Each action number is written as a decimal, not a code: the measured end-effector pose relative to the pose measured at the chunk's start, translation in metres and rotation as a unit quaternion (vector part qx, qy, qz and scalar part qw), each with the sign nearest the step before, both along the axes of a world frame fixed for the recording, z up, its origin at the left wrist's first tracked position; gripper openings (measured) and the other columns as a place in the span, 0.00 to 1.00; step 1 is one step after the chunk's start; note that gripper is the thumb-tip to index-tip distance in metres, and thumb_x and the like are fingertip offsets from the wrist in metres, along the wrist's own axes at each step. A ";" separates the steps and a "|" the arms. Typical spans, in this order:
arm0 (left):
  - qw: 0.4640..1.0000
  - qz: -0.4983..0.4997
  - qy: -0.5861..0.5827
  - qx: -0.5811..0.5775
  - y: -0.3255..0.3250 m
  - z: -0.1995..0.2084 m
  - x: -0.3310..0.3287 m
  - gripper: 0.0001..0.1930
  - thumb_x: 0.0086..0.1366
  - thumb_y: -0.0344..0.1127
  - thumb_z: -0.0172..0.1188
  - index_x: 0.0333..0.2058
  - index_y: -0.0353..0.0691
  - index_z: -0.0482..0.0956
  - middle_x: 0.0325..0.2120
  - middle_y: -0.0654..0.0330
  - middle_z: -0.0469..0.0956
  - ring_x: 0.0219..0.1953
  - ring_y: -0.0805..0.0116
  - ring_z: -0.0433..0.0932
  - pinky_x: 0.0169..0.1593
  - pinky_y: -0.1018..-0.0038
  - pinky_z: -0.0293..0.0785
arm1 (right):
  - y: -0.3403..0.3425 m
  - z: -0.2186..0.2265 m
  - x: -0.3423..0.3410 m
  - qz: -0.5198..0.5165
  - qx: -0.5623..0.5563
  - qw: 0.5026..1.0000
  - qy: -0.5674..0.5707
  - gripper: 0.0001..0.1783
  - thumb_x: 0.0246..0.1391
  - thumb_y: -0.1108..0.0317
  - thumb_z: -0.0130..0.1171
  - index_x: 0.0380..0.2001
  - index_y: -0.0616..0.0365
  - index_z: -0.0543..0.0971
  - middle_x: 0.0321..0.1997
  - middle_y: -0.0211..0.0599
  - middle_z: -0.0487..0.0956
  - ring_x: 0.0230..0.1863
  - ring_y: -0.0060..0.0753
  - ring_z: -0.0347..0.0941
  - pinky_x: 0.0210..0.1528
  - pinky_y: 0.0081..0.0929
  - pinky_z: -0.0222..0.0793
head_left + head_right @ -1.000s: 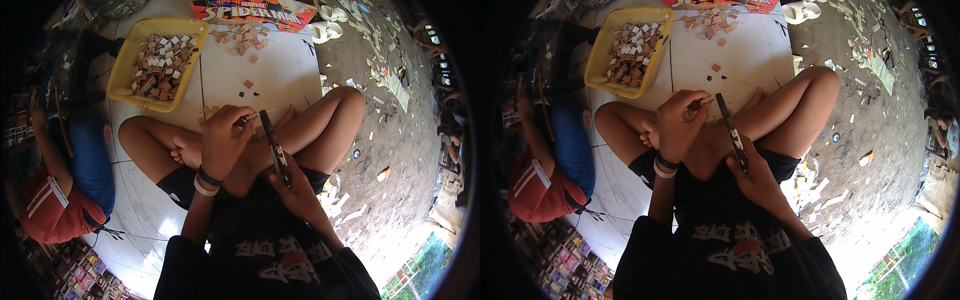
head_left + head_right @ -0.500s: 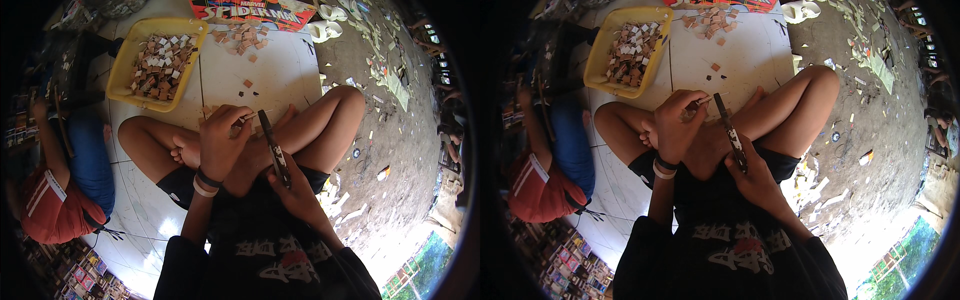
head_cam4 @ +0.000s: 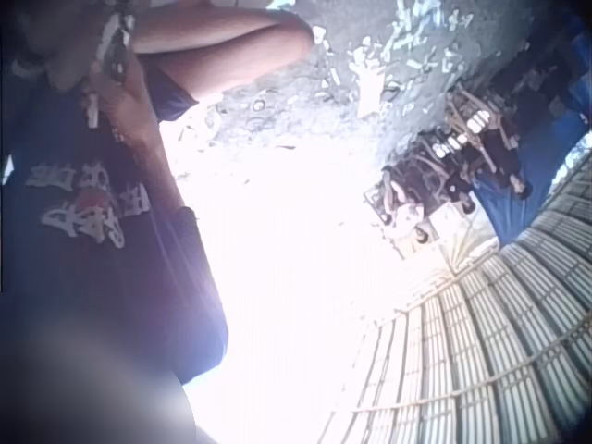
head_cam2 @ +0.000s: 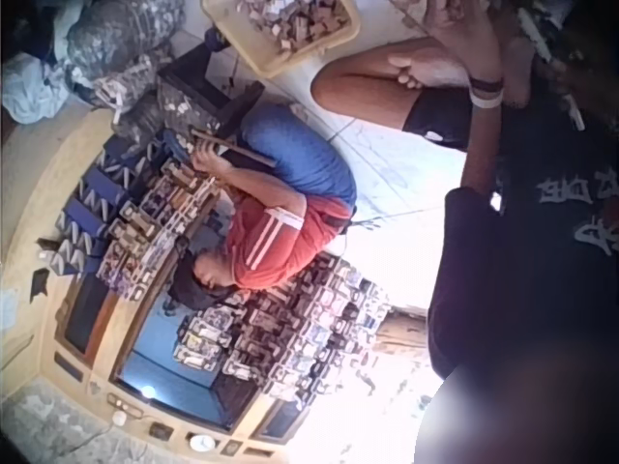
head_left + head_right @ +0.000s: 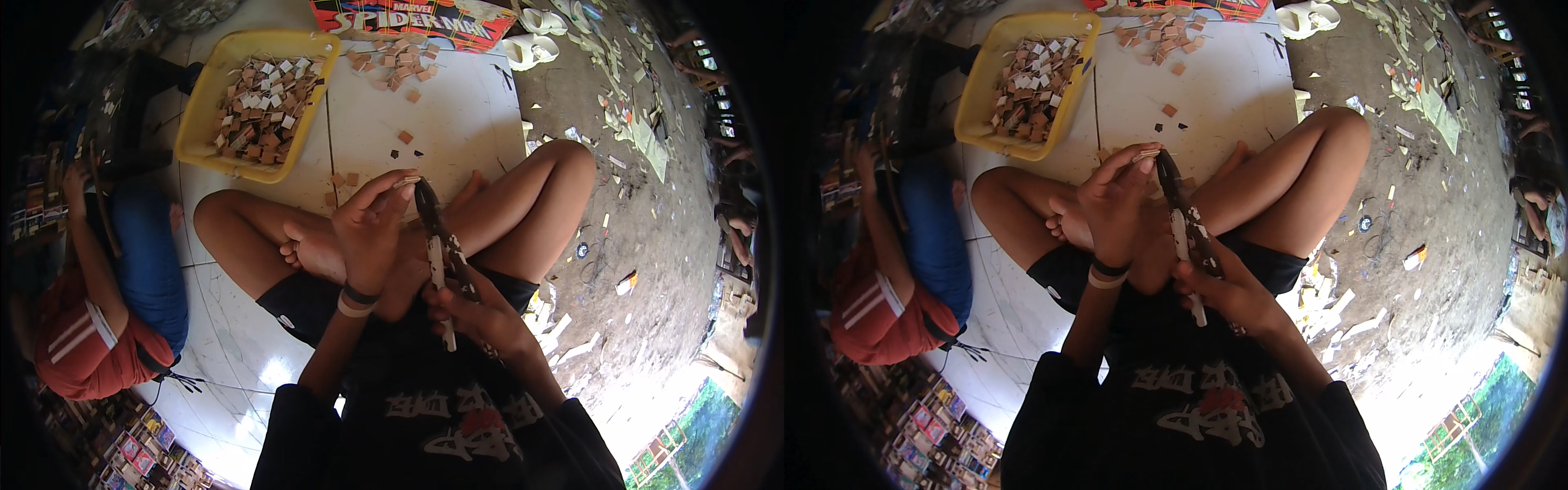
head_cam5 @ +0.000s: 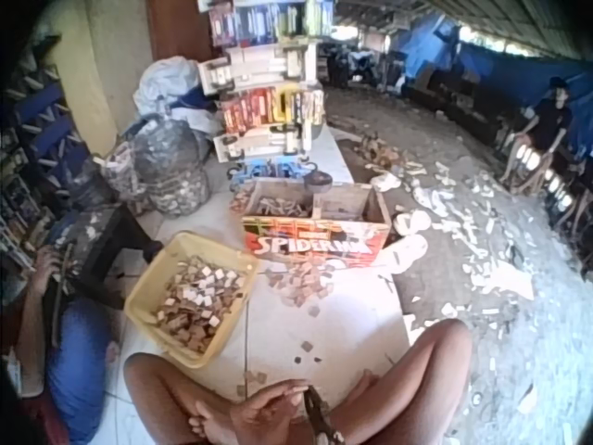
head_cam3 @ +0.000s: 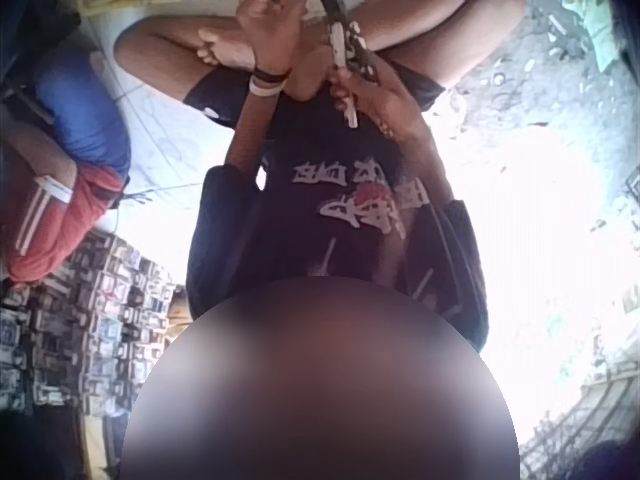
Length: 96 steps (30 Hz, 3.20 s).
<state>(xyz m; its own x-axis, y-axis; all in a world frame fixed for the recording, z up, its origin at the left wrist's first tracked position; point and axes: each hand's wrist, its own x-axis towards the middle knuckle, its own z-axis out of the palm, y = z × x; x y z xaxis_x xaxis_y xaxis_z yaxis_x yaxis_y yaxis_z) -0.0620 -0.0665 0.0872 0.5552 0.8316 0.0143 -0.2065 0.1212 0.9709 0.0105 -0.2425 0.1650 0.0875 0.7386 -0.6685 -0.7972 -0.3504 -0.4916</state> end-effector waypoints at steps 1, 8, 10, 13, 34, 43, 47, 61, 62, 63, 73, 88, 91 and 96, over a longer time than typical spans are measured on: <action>1.000 0.012 -0.001 -0.008 -0.004 -0.002 0.001 0.09 0.71 0.22 0.63 0.48 0.26 0.83 0.46 0.51 0.87 0.50 0.66 0.85 0.57 0.74 0.80 | 0.002 -0.001 -0.001 0.024 -0.002 0.999 -0.044 0.33 0.73 0.63 0.58 0.75 0.55 0.61 0.39 0.27 0.74 0.37 0.19 0.71 0.41 0.23 0.75; 0.998 0.047 -0.030 -0.027 -0.008 -0.001 0.003 0.10 0.73 0.22 0.61 0.50 0.26 0.81 0.47 0.49 0.86 0.51 0.66 0.85 0.57 0.74 0.80 | 0.007 0.000 -0.003 0.082 0.019 0.989 -0.119 0.37 0.72 0.60 0.59 0.76 0.59 0.59 0.45 0.31 0.75 0.43 0.23 0.73 0.48 0.26 0.76; 0.998 0.048 -0.039 -0.026 -0.008 0.000 0.003 0.10 0.73 0.22 0.61 0.50 0.27 0.80 0.47 0.50 0.86 0.51 0.66 0.85 0.57 0.74 0.80 | 0.008 0.004 -0.002 0.081 0.012 0.991 -0.108 0.36 0.72 0.60 0.60 0.75 0.60 0.59 0.44 0.30 0.75 0.43 0.23 0.73 0.47 0.26 0.75; 0.998 0.054 -0.038 -0.015 -0.008 0.002 0.003 0.10 0.73 0.21 0.60 0.51 0.27 0.80 0.48 0.49 0.86 0.51 0.66 0.85 0.57 0.74 0.80 | 0.010 0.008 -0.002 0.065 0.012 0.993 -0.099 0.32 0.72 0.63 0.59 0.73 0.59 0.62 0.37 0.28 0.74 0.38 0.21 0.73 0.42 0.24 0.74; 0.998 0.049 -0.028 0.019 -0.005 0.002 -0.002 0.10 0.73 0.21 0.60 0.51 0.26 0.80 0.48 0.47 0.86 0.52 0.64 0.85 0.59 0.72 0.80 | 0.011 0.012 -0.003 0.071 0.019 0.993 -0.093 0.24 0.73 0.62 0.59 0.65 0.59 0.68 0.37 0.29 0.75 0.39 0.20 0.74 0.41 0.23 0.73; 0.995 0.060 -0.067 -0.033 -0.005 0.003 -0.005 0.11 0.72 0.21 0.62 0.51 0.26 0.81 0.50 0.50 0.86 0.52 0.66 0.84 0.60 0.74 0.79 | 0.018 -0.017 -0.018 0.099 0.004 0.881 -0.463 0.33 0.62 0.76 0.58 0.70 0.60 0.62 0.44 0.47 0.74 0.43 0.48 0.77 0.43 0.44 0.74; 0.995 0.088 0.036 0.031 -0.010 0.005 -0.008 0.11 0.71 0.21 0.63 0.51 0.28 0.83 0.49 0.53 0.86 0.52 0.69 0.84 0.59 0.77 0.78 | 0.019 -0.024 -0.024 0.137 -0.048 0.769 -0.622 0.41 0.52 0.86 0.56 0.70 0.62 0.60 0.51 0.67 0.74 0.52 0.78 0.74 0.52 0.60 0.73; 0.988 0.059 0.066 -0.124 0.022 0.030 -0.027 0.15 0.72 0.35 0.68 0.49 0.28 0.82 0.42 0.49 0.87 0.46 0.58 0.88 0.56 0.66 0.84 | 0.006 -0.028 0.004 0.058 0.007 0.838 -0.543 0.38 0.62 0.82 0.59 0.74 0.60 0.61 0.62 0.60 0.73 0.62 0.67 0.73 0.60 0.48 0.72; 0.986 0.050 0.068 -0.142 0.025 0.033 -0.029 0.15 0.71 0.35 0.68 0.49 0.28 0.82 0.42 0.50 0.87 0.46 0.58 0.88 0.56 0.66 0.84 | 0.003 -0.026 0.008 0.076 0.023 0.844 -0.530 0.39 0.63 0.82 0.58 0.75 0.60 0.60 0.64 0.57 0.73 0.65 0.62 0.73 0.63 0.44 0.71; 0.984 0.040 0.064 -0.158 0.028 0.036 -0.030 0.15 0.71 0.35 0.68 0.48 0.28 0.82 0.42 0.50 0.87 0.46 0.58 0.88 0.55 0.66 0.84 | 0.000 -0.024 0.010 0.087 0.039 0.845 -0.526 0.39 0.63 0.81 0.59 0.75 0.60 0.60 0.64 0.57 0.73 0.64 0.60 0.73 0.62 0.43 0.71; 0.976 -0.011 0.084 -0.201 0.025 0.043 -0.028 0.13 0.71 0.34 0.68 0.46 0.30 0.83 0.41 0.52 0.87 0.44 0.59 0.88 0.53 0.66 0.85 | 0.006 -0.019 0.000 0.102 0.090 0.866 -0.481 0.38 0.64 0.80 0.59 0.75 0.63 0.60 0.62 0.55 0.75 0.62 0.53 0.75 0.63 0.38 0.70; 0.953 -0.088 0.038 -0.287 0.015 0.039 -0.019 0.25 0.74 0.38 0.66 0.62 0.31 0.74 0.45 0.55 0.86 0.49 0.66 0.85 0.55 0.71 0.81 | 0.001 -0.014 -0.001 0.123 0.071 0.927 -0.347 0.32 0.71 0.66 0.59 0.72 0.64 0.63 0.40 0.32 0.73 0.40 0.23 0.68 0.45 0.26 0.69; 0.919 -0.128 -0.006 -0.373 0.016 0.037 -0.023 0.25 0.74 0.40 0.65 0.63 0.33 0.74 0.42 0.62 0.86 0.44 0.73 0.85 0.50 0.75 0.80 | -0.004 -0.012 0.004 0.052 0.138 0.989 -0.009 0.26 0.72 0.63 0.58 0.66 0.63 0.68 0.46 0.33 0.74 0.44 0.25 0.70 0.47 0.30 0.72; 0.926 -0.089 0.003 -0.367 0.011 0.033 -0.028 0.21 0.73 0.39 0.66 0.59 0.34 0.78 0.42 0.64 0.85 0.43 0.75 0.83 0.51 0.74 0.80 | -0.009 -0.012 0.003 0.067 0.118 0.991 -0.001 0.24 0.72 0.59 0.59 0.62 0.62 0.70 0.46 0.33 0.74 0.45 0.25 0.71 0.47 0.29 0.72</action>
<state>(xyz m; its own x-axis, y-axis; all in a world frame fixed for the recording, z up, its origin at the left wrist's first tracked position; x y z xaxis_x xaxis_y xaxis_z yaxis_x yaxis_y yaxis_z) -0.0902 -0.0555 0.1198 0.6823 0.5117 -0.5222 -0.1139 0.7800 0.6154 0.0137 -0.2512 0.1528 -0.0218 0.8795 -0.4755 -0.7505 -0.3286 -0.5734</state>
